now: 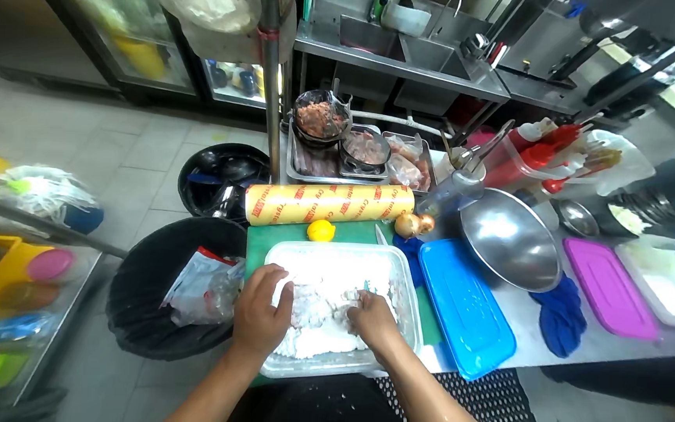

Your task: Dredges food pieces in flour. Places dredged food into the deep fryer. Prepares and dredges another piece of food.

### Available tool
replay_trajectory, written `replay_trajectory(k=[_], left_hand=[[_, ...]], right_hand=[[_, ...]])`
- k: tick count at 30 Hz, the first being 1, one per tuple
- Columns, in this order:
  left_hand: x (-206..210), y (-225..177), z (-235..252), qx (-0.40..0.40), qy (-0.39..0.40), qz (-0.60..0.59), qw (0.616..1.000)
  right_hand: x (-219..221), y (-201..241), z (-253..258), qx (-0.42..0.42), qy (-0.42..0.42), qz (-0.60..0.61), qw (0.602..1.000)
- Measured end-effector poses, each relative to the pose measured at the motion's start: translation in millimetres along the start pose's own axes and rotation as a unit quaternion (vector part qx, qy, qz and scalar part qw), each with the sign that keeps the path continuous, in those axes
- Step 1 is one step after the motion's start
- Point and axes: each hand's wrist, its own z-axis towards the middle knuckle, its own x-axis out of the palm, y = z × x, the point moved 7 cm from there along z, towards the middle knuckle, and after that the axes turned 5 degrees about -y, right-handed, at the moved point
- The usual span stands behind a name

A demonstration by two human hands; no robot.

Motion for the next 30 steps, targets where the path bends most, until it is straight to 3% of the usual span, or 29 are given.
replay_trajectory(k=[2,5,7,12,16,19,22,27,30], left_hand=[[0,-1,0,0.0,0.002,0.0,1.0],[1,-2,2,0.001,0.002,0.004,1.0],[1,0,1,-0.002,0.003,0.006,1.0],[1,0,0,0.004,0.004,0.009,1.0],[2,0,1,0.007,0.008,0.008,1.0],[1,2,-1,0.003,0.001,0.009,1.0],[-1,1,1,0.002,-0.008,0.006,1.0],[0,0,1,-0.001,0.0,0.006,1.0],[0,-1,1,0.008,-0.003,-0.001,1.0]], right_hand=[[-5,9,-2,-0.02,0.002,-0.139,0.99],[14,16,-12,-0.051,0.08,-0.262,0.96],[22,22,-19,-0.079,0.097,-0.249,0.96],[11,45,4,-0.114,-0.019,-0.237,0.965],[43,47,29,-0.084,0.043,-0.29,0.952],[59,38,33,-0.075,0.131,-0.179,0.972],[39,46,24,-0.101,0.154,-0.108,0.977],[-6,101,-6,-0.182,0.06,-0.27,0.944],[10,110,-16,-0.233,0.01,-0.372,0.899]])
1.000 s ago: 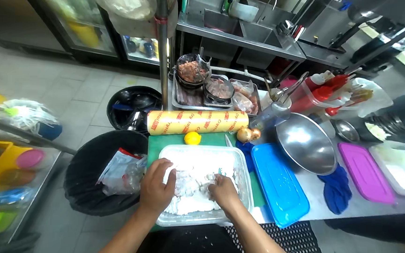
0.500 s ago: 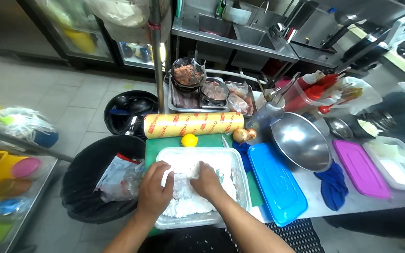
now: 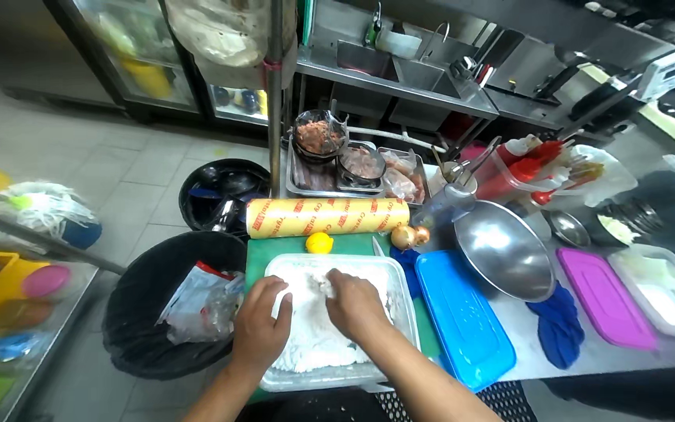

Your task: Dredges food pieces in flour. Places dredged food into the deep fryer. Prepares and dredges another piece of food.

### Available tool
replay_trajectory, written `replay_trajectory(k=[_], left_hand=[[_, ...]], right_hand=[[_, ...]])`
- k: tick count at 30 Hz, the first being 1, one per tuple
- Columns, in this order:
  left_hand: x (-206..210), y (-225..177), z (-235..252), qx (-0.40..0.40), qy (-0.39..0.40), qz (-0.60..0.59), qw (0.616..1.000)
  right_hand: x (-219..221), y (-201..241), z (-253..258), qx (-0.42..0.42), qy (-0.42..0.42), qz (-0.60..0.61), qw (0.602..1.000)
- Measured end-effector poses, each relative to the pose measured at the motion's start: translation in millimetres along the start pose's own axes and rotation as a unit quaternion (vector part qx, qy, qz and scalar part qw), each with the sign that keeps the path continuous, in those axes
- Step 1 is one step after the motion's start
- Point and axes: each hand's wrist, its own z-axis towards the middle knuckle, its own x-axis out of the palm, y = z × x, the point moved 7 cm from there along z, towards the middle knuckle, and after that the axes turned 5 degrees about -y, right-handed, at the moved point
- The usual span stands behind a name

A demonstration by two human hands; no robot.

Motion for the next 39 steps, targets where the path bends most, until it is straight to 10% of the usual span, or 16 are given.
replay_trajectory(k=[6,14,23,33,39], left_hand=[[0,1,0,0.006,-0.007,-0.004,1.0],[1,0,-1,0.007,0.003,0.005,1.0],[0,-1,-1,0.006,0.0,0.004,1.0],[0,-1,-1,0.001,0.002,0.004,1.0],[1,0,-1,0.003,-0.001,0.006,1.0]], right_hand=[[87,7,-21,-0.108,0.124,-0.038,0.986],[36,-65,22,0.095,0.014,0.022,0.995],[15,-24,8,0.031,0.063,0.088,0.994],[57,-89,20,0.089,0.05,-0.091,0.991],[30,-55,-5,0.062,0.084,0.092,0.99]])
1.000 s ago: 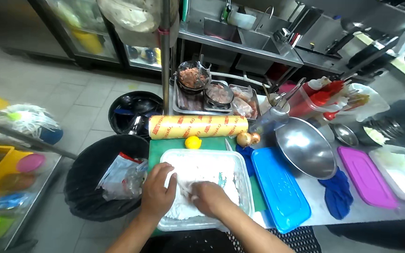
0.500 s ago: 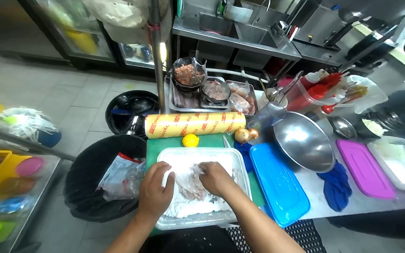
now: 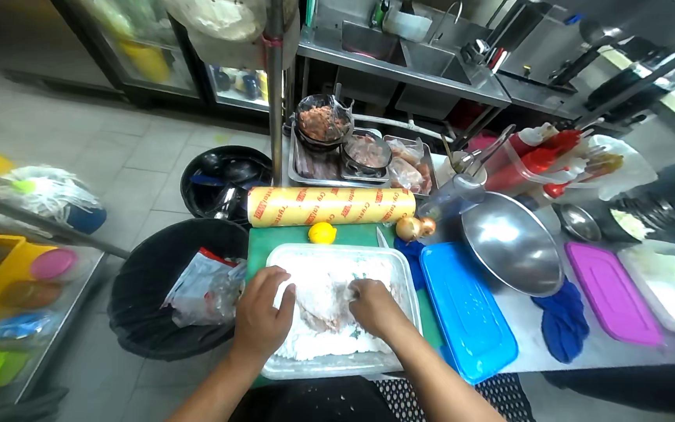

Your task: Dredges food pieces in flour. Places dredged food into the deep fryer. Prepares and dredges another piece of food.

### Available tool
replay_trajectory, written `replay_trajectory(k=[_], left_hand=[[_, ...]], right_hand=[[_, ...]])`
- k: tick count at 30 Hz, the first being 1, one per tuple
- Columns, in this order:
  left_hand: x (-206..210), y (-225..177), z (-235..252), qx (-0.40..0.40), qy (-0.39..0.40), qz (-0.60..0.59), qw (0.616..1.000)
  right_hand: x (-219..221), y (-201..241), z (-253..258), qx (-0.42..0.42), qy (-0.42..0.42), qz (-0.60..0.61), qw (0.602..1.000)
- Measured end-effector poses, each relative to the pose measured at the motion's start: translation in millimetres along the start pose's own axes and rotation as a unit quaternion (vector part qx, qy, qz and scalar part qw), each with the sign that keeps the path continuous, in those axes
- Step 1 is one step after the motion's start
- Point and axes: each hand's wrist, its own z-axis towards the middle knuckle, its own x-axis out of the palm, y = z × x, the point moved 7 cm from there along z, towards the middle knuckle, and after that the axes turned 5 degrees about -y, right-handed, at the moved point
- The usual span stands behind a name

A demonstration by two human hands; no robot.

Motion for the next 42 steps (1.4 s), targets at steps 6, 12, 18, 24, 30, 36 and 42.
replay_trajectory(k=[6,12,18,24,30,36,42], left_hand=[[0,-1,0,0.001,0.005,0.003,1.0],[1,1,0,-0.006,0.004,-0.002,1.0],[-1,1,0,-0.009,0.004,0.003,1.0],[1,1,0,-0.009,0.017,-0.009,1.0],[-1,2,0,-0.015,0.006,-0.003,1.0],[0,2,-1,-0.021,0.006,0.002,1.0],[1,1,-1,-0.01,0.006,0.005,1.0]], right_hand=[[20,32,-7,-0.057,0.024,-0.034,0.997],[53,25,11,-0.093,-0.001,-0.064,0.994],[32,28,5,-0.046,-0.003,-0.04,0.998],[80,81,-22,-0.279,0.154,-0.1,0.943],[93,70,-14,-0.245,0.224,-0.165,0.929],[39,69,-12,-0.203,0.114,-0.094,0.968],[48,50,9,-0.109,0.005,-0.115,0.987]])
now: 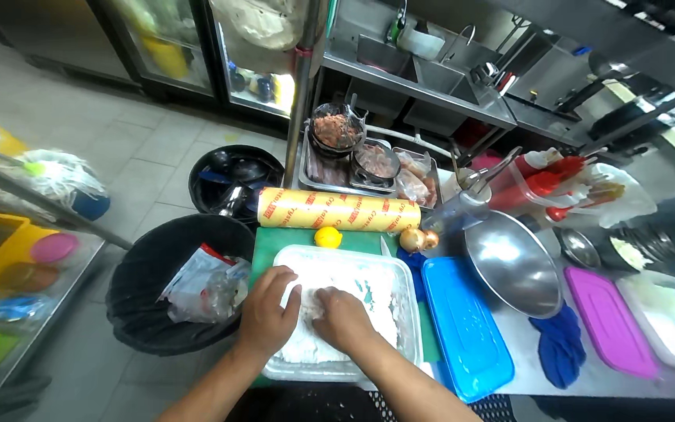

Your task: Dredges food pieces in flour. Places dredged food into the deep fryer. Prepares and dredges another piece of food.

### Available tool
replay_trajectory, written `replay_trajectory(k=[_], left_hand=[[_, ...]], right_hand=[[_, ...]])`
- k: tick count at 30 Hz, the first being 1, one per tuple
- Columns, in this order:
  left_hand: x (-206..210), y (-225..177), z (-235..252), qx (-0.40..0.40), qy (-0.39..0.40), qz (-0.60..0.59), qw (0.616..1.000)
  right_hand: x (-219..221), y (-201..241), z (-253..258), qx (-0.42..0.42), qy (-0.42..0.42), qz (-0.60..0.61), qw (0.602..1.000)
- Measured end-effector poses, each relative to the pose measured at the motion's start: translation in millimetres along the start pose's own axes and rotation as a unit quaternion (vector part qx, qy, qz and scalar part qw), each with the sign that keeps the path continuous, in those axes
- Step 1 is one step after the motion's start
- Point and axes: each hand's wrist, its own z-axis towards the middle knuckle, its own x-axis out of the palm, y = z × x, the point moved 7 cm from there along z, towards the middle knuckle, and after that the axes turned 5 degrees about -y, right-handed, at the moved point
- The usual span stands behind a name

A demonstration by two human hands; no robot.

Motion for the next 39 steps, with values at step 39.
replay_trajectory(k=[39], left_hand=[[1,0,1,-0.002,0.011,-0.004,1.0]], right_hand=[[7,-10,23,0.077,-0.025,0.044,0.996]])
